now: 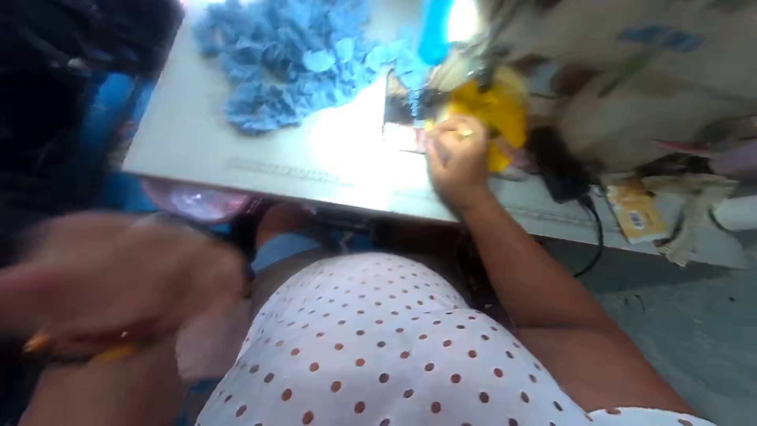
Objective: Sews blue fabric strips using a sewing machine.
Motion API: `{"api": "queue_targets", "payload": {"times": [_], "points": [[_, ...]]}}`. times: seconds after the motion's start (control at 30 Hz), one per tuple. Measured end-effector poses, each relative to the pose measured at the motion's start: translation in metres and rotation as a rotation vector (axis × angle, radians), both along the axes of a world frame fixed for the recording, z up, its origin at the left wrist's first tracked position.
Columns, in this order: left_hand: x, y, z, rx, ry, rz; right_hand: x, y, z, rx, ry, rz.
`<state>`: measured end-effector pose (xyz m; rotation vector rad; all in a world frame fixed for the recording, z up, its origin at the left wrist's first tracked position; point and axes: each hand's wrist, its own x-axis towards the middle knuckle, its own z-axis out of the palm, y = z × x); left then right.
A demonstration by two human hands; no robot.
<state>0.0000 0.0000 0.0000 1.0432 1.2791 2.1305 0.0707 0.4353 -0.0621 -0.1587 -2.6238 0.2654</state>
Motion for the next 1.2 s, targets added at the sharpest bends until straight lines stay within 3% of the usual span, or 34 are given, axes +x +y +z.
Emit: {"api": "queue_targets", "payload": {"times": [0.1, 0.17, 0.27, 0.4, 0.6, 0.8, 1.0, 1.2], "points": [[-0.019, 0.001, -0.063, -0.962, 0.210, 0.244, 0.009, 0.002, 0.007, -0.001, 0.089, 0.072], [-0.019, -0.012, -0.120, -1.238, 0.263, 0.304, 0.016, -0.004, 0.013, -0.026, 0.164, 0.115], [-0.007, -0.026, -0.168, -1.261, 0.112, 0.222, 0.033, -0.024, 0.018, -0.077, 0.187, 0.159], [-0.013, -0.025, -0.195, -1.203, 0.018, 0.228, 0.042, -0.053, 0.010, -0.117, 0.206, 0.264], [-0.028, -0.024, -0.195, -1.191, 0.047, 0.125, 0.045, -0.074, 0.000, -0.165, 0.138, 0.335], [-0.037, -0.026, -0.181, -1.162, -0.131, 0.101, 0.042, -0.084, 0.001, -0.164, 0.096, 0.396], [-0.050, -0.022, -0.187, -1.205, -0.061, 0.050, 0.039, -0.093, -0.010, -0.178, 0.036, 0.390], [-0.053, -0.018, -0.169, -1.293, 0.316, 0.045, 0.040, -0.094, -0.009, -0.150, 0.011, 0.390]]}}
